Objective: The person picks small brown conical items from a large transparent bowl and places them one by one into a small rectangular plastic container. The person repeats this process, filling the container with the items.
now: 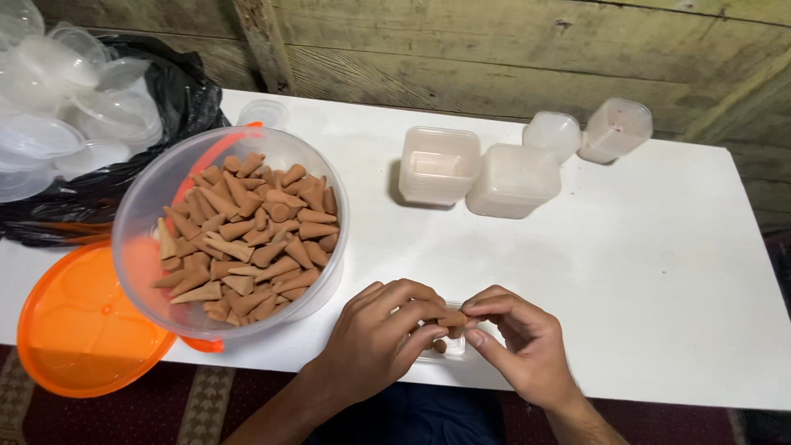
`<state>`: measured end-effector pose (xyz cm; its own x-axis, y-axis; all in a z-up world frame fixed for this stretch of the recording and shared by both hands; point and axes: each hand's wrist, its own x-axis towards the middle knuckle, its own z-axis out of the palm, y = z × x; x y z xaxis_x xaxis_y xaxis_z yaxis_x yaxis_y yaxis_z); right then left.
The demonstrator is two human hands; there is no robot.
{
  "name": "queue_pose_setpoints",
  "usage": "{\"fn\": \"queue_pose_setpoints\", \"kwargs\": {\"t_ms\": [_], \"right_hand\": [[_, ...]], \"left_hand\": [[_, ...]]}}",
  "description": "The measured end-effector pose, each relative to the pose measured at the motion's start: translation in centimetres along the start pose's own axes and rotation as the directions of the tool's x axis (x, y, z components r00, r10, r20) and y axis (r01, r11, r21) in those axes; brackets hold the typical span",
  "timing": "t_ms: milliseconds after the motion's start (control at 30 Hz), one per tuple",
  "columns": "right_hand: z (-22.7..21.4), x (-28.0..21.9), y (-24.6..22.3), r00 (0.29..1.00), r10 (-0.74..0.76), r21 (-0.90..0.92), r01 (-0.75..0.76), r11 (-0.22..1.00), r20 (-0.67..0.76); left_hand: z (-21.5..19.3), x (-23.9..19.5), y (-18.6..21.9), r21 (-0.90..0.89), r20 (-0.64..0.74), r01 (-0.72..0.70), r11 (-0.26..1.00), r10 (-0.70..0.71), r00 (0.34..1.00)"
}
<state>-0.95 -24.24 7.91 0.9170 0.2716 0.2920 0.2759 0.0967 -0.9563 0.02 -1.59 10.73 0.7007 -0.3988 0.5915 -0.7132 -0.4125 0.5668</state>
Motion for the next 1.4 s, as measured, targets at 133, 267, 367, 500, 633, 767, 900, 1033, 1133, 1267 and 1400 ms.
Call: {"fn": "queue_pose_setpoints", "kwargs": {"t_ms": [133, 267, 367, 500, 633, 767, 900, 1033, 1133, 1267, 1400], "right_hand": [[-0.3, -0.9, 0.6, 0.996, -0.030, -0.168, 0.016, 0.986, -0.079], [-0.7, -1.0, 0.5, 0.998, -0.033, -0.318, 0.016, 0.948, -0.050], [-0.8, -0.6, -0.1, 0.998, -0.067, -0.405, 0.067, 0.912, 0.014], [-1.8, 0.1, -0.8, 0.981, -0.128, -0.544, 0.189, 0.818, 0.147], [-3.6, 0.4, -1.0, 0.955, -0.041, -0.645, 0.229, 0.729, 0.293], [-4.3, 0.4, 0.3, 0.843, 0.156, -0.740, 0.344, 0.578, 0.514], [-3.8, 0.7, 1.8, 0.747, 0.309, -0.763, 0.387, 0.517, 0.588], [-3.3, 1.3, 3.2, 0.693, 0.388, -0.781, 0.431, 0.451, 0.607], [-3.3, 1.6, 4.5, 0.646, 0.381, -0.747, 0.519, 0.416, 0.661], [-3.2, 1.6, 5.5, 0.650, 0.404, -0.763, 0.500, 0.410, 0.643], [-3.2, 1.6, 6.3, 0.642, 0.403, -0.757, 0.525, 0.388, 0.652]], "left_hand": [[2.7, -0.6, -0.7, -0.186, 0.002, 0.087, 0.979, -0.088, 0.996], [3.5, -1.1, -1.5, -0.255, 0.075, 0.143, 0.956, -0.128, 0.989], [3.5, -1.4, -2.1, -0.236, 0.111, 0.126, 0.963, -0.103, 0.989], [2.2, -1.7, -2.9, -0.153, 0.195, 0.158, 0.975, -0.127, 0.972], [2.2, -3.4, -4.7, -0.148, 0.311, 0.278, 0.949, -0.222, 0.924], [3.8, -5.0, -6.2, -0.049, 0.471, 0.372, 0.927, -0.307, 0.827], [5.4, -6.0, -7.3, -0.028, 0.477, 0.333, 0.943, -0.280, 0.833], [6.4, -6.5, -7.9, -0.020, 0.451, 0.322, 0.947, -0.279, 0.848], [7.1, -7.0, -8.6, -0.010, 0.404, 0.290, 0.957, -0.261, 0.877], [7.4, -7.3, -8.8, 0.016, 0.411, 0.299, 0.954, -0.279, 0.868], [7.3, -7.3, -8.7, 0.005, 0.388, 0.275, 0.961, -0.255, 0.886]]}}
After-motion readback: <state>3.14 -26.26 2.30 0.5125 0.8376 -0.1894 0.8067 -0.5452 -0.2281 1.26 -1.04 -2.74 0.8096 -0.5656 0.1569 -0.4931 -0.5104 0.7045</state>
